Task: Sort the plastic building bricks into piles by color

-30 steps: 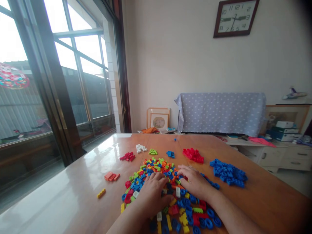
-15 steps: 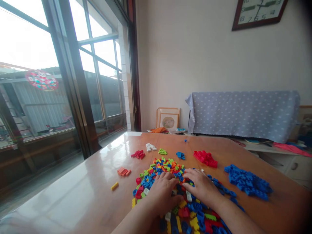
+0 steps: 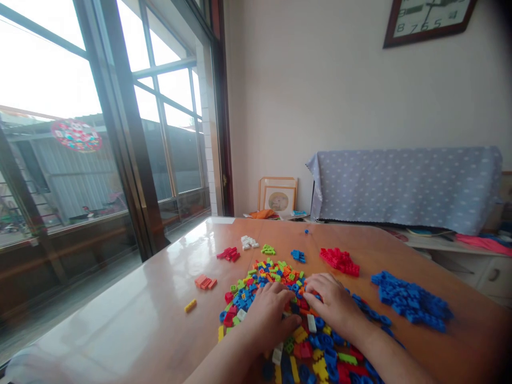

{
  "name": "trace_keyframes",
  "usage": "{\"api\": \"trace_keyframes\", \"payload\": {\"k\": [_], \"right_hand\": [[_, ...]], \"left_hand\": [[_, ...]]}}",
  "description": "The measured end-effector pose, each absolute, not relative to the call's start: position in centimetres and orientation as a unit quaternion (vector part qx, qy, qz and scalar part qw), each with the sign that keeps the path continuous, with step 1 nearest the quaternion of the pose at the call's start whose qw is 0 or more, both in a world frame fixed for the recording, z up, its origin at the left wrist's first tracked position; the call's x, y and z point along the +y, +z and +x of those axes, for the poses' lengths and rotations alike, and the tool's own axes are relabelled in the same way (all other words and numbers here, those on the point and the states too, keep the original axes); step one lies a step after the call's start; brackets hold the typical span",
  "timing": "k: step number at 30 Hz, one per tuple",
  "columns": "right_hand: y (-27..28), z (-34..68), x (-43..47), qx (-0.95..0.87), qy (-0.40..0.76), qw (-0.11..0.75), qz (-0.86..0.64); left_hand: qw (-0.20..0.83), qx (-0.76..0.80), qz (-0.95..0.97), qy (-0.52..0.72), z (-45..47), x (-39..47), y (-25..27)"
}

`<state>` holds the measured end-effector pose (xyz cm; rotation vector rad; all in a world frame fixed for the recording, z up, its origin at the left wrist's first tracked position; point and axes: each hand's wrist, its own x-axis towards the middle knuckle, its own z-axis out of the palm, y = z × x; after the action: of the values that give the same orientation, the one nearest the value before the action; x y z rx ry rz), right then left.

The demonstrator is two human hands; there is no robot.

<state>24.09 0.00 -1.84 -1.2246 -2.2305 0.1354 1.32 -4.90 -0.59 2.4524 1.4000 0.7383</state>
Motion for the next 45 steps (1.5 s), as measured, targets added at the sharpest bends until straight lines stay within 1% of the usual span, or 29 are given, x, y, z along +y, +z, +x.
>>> {"api": "trace_keyframes", "payload": {"k": [2, 7, 11, 15, 18, 21, 24, 28, 31, 37, 40, 45], "right_hand": [[-1.2, 23.7, -0.7, -0.835, 0.074, 0.305, -0.452], [-0.2, 22.7, -2.2, -0.841, 0.138, 0.304, -0.426], [-0.2, 22.3, -2.6, -0.843, 0.155, 0.307, -0.412], [-0.4, 22.5, -2.5, -0.841, 0.168, 0.297, -0.419], [-0.6, 23.1, -2.1, -0.837, 0.161, 0.289, -0.435], [-0.9, 23.7, -1.8, -0.837, 0.143, 0.281, -0.448], [-1.1, 24.0, -1.5, -0.835, 0.136, 0.276, -0.457], [-1.4, 24.4, -1.0, -0.833, 0.129, 0.28, -0.46], [-1.5, 24.9, -0.7, -0.828, 0.124, 0.294, -0.461], [-1.4, 25.5, -0.4, -0.812, 0.107, 0.333, -0.467], [-1.3, 25.5, -0.4, -0.811, 0.106, 0.341, -0.463], [-1.1, 25.7, -0.4, -0.808, 0.111, 0.349, -0.461]], "left_hand": [[0.114, 0.479, 0.824, 0.28, 1.4, -4.9, -0.5], [0.136, 0.454, 0.807, 0.351, 1.7, -4.9, 0.0], [0.153, 0.435, 0.809, 0.364, 2.0, -5.1, 0.2], [0.14, 0.449, 0.798, 0.377, 1.6, -4.9, 0.4], [0.116, 0.49, 0.76, 0.411, 0.4, -4.1, 0.5], [0.096, 0.547, 0.684, 0.474, -1.6, -2.8, 0.2], [0.12, 0.584, 0.608, 0.524, -3.8, -1.7, -0.4], [0.146, 0.607, 0.55, 0.555, -6.0, -1.3, -0.7], [0.104, 0.644, 0.54, 0.532, -7.5, -1.9, -0.1], [-0.024, 0.788, 0.504, 0.354, -11.9, -3.7, 1.6], [-0.044, 0.821, 0.478, 0.31, -14.0, -4.1, 1.3], [-0.05, 0.843, 0.466, 0.263, -15.0, -4.1, -0.3]]}}
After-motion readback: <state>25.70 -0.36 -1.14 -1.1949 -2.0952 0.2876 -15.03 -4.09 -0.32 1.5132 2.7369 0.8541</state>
